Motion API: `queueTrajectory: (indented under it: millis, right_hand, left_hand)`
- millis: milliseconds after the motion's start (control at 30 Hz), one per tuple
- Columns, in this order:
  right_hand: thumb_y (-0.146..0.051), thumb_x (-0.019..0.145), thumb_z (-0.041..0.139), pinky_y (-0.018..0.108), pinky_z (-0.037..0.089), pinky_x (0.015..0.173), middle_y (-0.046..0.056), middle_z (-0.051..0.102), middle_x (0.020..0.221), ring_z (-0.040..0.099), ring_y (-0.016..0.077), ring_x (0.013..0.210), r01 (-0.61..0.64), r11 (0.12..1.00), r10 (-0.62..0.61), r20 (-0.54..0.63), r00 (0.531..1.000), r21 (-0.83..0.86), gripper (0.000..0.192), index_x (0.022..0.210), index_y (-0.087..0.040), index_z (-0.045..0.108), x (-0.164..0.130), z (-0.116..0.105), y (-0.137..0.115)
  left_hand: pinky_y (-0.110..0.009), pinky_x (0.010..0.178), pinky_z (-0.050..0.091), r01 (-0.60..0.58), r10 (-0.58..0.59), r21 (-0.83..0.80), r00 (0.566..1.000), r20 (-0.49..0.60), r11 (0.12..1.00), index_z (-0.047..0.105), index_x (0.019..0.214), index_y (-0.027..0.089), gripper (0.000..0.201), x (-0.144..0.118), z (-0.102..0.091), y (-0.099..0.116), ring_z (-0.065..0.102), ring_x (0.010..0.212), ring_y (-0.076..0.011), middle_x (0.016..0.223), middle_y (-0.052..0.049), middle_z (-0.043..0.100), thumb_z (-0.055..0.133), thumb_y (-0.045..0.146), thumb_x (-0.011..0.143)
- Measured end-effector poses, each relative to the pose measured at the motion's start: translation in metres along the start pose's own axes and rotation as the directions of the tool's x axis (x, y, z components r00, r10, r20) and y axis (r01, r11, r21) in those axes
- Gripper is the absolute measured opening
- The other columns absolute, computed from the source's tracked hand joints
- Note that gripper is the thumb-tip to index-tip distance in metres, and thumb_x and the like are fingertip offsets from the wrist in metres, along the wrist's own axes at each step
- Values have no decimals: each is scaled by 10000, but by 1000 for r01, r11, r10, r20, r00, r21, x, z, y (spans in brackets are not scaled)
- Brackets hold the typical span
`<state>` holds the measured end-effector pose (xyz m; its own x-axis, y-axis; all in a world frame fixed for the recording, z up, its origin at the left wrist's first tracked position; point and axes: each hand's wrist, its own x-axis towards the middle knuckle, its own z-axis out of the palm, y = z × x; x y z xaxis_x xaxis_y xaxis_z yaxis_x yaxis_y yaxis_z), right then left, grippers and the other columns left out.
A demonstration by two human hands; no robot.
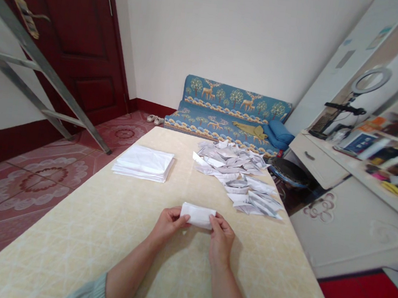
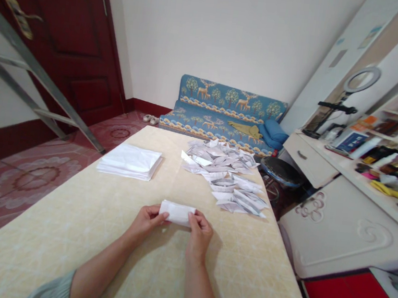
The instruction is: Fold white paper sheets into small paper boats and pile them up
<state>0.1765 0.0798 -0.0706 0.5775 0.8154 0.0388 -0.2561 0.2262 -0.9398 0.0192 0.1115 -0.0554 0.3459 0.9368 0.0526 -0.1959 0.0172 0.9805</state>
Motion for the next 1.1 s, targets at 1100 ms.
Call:
queueTrajectory:
  millis: [1100]
  right_hand:
    - [-225, 548, 779, 254, 457, 611, -29, 633, 650, 568, 121, 597, 41, 996, -31, -121, 992, 75, 391, 617, -190, 396, 1, 2, -3]
  left_hand:
    - [-199, 495, 334, -61, 113, 318, 983, -145, 946, 654, 654, 83, 262, 2, 1, -5, 469, 523, -103, 566, -6, 569, 616, 333, 724]
